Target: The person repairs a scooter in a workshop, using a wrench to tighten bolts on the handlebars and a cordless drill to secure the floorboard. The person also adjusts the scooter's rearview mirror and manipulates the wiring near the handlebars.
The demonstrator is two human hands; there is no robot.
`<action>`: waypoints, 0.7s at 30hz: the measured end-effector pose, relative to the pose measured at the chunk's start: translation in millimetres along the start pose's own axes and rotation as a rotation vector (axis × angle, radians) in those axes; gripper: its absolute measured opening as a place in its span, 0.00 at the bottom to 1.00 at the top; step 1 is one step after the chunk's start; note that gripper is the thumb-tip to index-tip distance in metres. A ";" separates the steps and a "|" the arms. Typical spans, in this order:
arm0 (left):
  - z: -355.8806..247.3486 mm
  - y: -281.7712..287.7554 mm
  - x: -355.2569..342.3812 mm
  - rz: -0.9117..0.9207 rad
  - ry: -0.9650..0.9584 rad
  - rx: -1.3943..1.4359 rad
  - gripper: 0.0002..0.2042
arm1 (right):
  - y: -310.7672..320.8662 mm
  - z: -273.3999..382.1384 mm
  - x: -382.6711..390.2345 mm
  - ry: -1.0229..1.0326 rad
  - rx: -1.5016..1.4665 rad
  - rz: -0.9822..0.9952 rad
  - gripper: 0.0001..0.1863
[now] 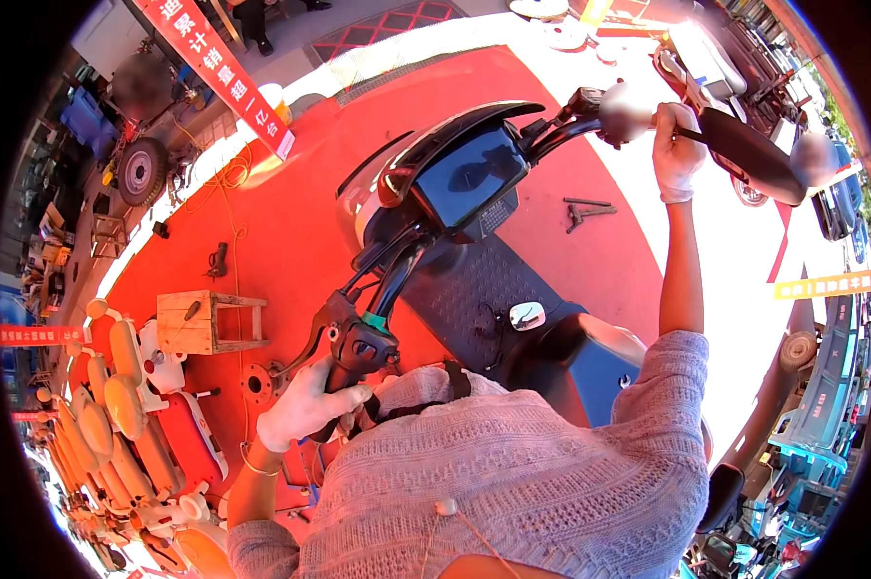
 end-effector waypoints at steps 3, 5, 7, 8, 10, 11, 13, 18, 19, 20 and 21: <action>4.4 -0.7 0.4 -0.018 0.033 0.009 0.12 | 17.7 -7.8 22.4 -0.311 0.083 -0.226 0.08; -0.6 -2.7 -6.9 -0.036 -0.006 0.058 0.13 | 14.0 -14.9 37.5 -0.592 0.011 -0.387 0.13; 1.7 -2.0 5.6 -0.096 -0.039 0.148 0.12 | -8.3 -33.3 48.6 -0.875 -0.091 -0.461 0.20; 1.9 0.0 5.5 -0.119 -0.051 0.191 0.12 | -6.0 -16.5 42.2 -0.820 -0.122 -0.551 0.21; 2.2 -1.2 -1.5 -0.066 -0.102 0.176 0.12 | -17.4 -45.0 57.6 -0.856 -0.315 -0.732 0.20; 8.5 1.4 1.1 -0.077 -0.100 0.182 0.13 | -14.4 -41.8 60.3 -0.994 -0.497 -0.888 0.20; 1.6 -3.8 -4.3 -0.030 -0.112 0.082 0.13 | -9.7 -77.1 89.4 -1.198 -0.892 -1.120 0.21; 2.9 -2.7 0.5 -0.030 -0.063 0.064 0.13 | -6.8 -150.7 97.1 -1.276 -1.399 -0.801 0.09; -1.2 -3.0 -3.8 -0.014 -0.060 0.064 0.13 | -13.6 -175.8 99.5 -1.411 -1.542 -0.767 0.07; -2.2 -3.3 -4.4 0.013 -0.052 0.057 0.13 | -1.9 -186.8 92.2 -1.426 -1.444 -0.714 0.08; 0.1 -2.4 -3.9 0.016 -0.048 0.054 0.13 | -10.8 -184.0 75.1 -1.377 -1.581 -0.606 0.08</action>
Point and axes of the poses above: each hand's wrist, its own x-axis away from the middle knuckle, its own y-axis out of the back of the hand, z = x × y, the point moved 10 cm from there along -x, towards the middle knuckle, and after that the axes turned 14 degrees about -y, right-handed, at the moved point
